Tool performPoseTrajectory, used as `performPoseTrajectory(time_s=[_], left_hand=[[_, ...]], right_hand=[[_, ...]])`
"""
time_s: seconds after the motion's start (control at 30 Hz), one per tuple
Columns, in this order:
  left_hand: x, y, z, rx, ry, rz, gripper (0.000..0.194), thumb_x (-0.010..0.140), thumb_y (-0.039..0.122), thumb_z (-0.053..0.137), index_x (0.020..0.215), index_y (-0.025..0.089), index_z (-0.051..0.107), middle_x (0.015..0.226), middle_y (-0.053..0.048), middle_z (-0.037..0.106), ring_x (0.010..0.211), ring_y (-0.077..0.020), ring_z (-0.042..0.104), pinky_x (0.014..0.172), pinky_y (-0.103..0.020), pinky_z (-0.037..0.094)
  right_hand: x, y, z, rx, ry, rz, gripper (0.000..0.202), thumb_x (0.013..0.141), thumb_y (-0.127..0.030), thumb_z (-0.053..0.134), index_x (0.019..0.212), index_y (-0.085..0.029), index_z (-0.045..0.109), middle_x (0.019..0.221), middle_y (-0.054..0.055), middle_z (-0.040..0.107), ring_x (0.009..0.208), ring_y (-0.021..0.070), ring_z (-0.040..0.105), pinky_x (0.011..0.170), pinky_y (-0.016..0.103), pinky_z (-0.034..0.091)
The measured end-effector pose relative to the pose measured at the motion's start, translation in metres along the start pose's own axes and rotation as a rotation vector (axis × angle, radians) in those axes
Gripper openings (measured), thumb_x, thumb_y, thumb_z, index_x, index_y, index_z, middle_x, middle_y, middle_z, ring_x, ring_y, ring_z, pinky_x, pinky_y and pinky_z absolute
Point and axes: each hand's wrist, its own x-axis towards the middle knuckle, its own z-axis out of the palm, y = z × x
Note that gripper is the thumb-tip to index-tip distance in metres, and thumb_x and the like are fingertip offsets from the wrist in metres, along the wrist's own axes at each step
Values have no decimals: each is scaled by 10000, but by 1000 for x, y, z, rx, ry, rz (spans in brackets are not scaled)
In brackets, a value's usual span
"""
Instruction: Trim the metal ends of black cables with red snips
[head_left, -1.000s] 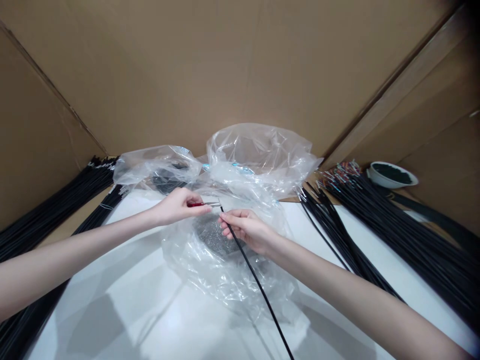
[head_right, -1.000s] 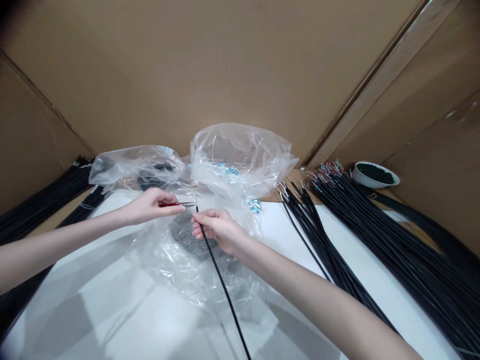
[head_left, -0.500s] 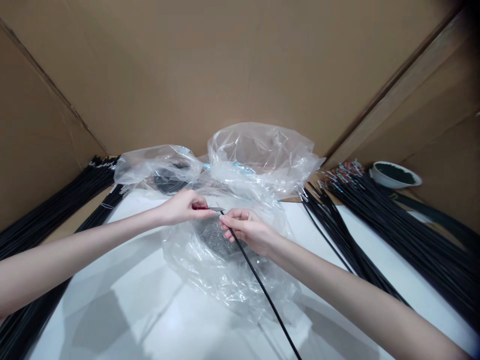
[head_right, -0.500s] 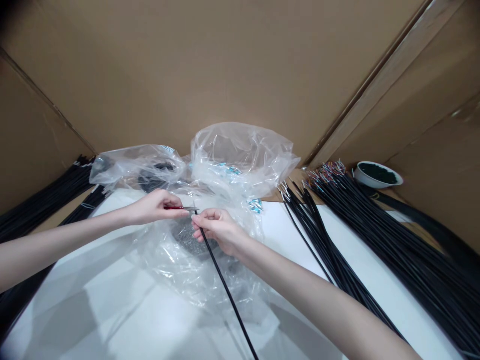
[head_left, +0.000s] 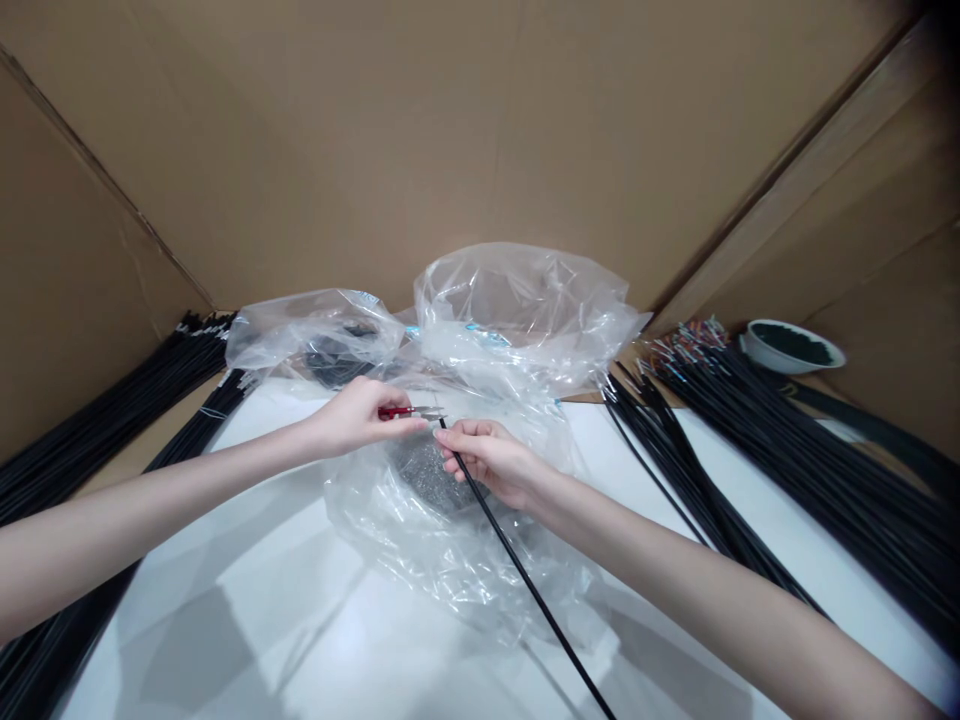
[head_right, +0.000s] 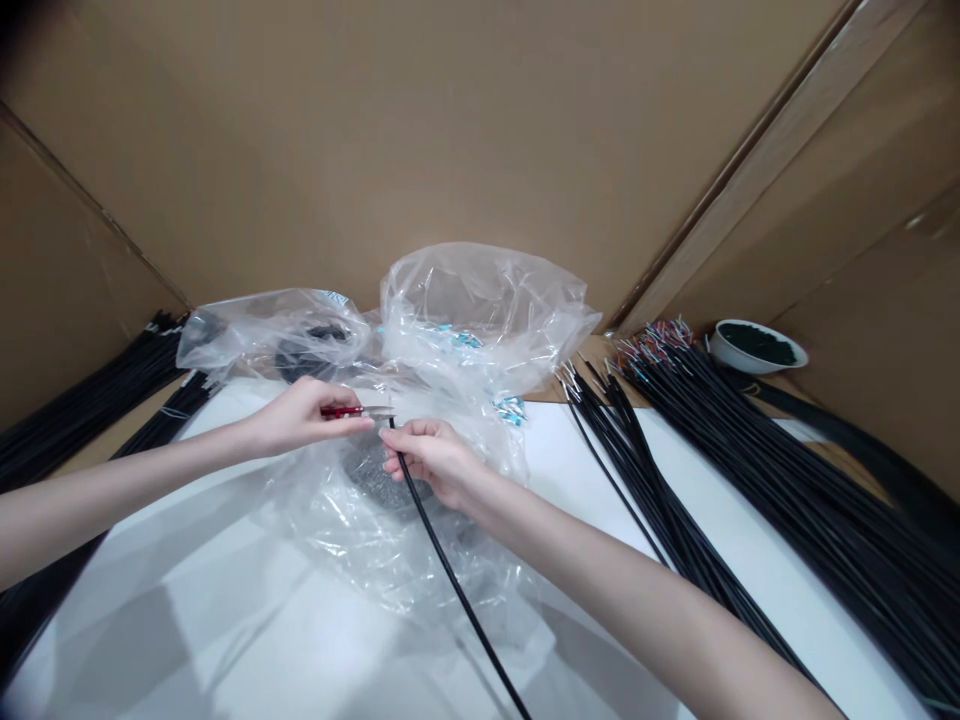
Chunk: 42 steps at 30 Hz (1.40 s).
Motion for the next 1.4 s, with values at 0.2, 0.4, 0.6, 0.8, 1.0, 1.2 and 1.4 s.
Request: performPoseTrajectory(time_s=[0.2, 0.4, 0.6, 0.8, 1.0, 1.2, 1.4], left_hand=[[2, 3, 1, 136, 33, 52, 403, 805, 460, 512, 595, 117, 553, 475, 51, 371, 468, -61, 291, 466, -189, 209], [4, 4, 3, 95, -50, 16, 443, 807, 483, 490, 567, 114, 539, 478, 43, 351, 474, -64, 273, 453, -197, 175], [5, -1, 4, -34, -47, -25, 431, 814, 455, 473, 544, 119, 503, 502, 43, 298, 490, -66, 254, 455, -199, 169], [-2, -6, 1, -29, -7, -32, 418, 809, 483, 491, 631, 113, 566, 538, 35, 393, 515, -68, 304, 475, -192, 212], [-4, 0, -2, 117, 10, 47, 394, 808, 469, 512, 659, 112, 585, 509, 44, 407, 493, -65, 310, 483, -191, 229], [-1, 3, -4, 136, -56, 66, 411, 814, 479, 502, 672, 108, 607, 497, 37, 424, 474, -65, 321, 472, -194, 223], [3, 4, -4, 38, -105, 2, 434, 806, 488, 500, 581, 118, 537, 501, 45, 343, 488, -65, 278, 462, -195, 198]], right_hand=[[-2, 0, 3, -60, 43, -50, 339, 582, -349, 780, 574, -150, 505, 461, -58, 494, 429, 64, 507, 416, 182, 363], [-2, 5, 4, -51, 52, -117, 375, 550, -359, 797, 563, -150, 485, 478, -61, 494, 429, 58, 496, 417, 181, 353], [-4, -1, 0, 48, -16, -32, 235, 654, -330, 737, 700, -125, 632, 599, -20, 552, 507, 50, 516, 459, 171, 385], [-2, -5, -3, 41, -47, 46, 120, 702, -220, 695, 757, -117, 668, 584, -13, 569, 488, 43, 513, 456, 155, 391], [-2, -1, 0, 40, -31, 8, 187, 635, -245, 749, 653, -129, 603, 556, -30, 566, 471, 50, 527, 445, 164, 379], [-2, 2, 0, 53, -30, -35, 259, 588, -273, 783, 652, -138, 571, 544, -50, 554, 448, 48, 523, 433, 169, 365], [-4, 2, 3, 68, -1, -63, 328, 525, -282, 820, 627, -140, 542, 522, -63, 537, 418, 48, 510, 420, 175, 360]])
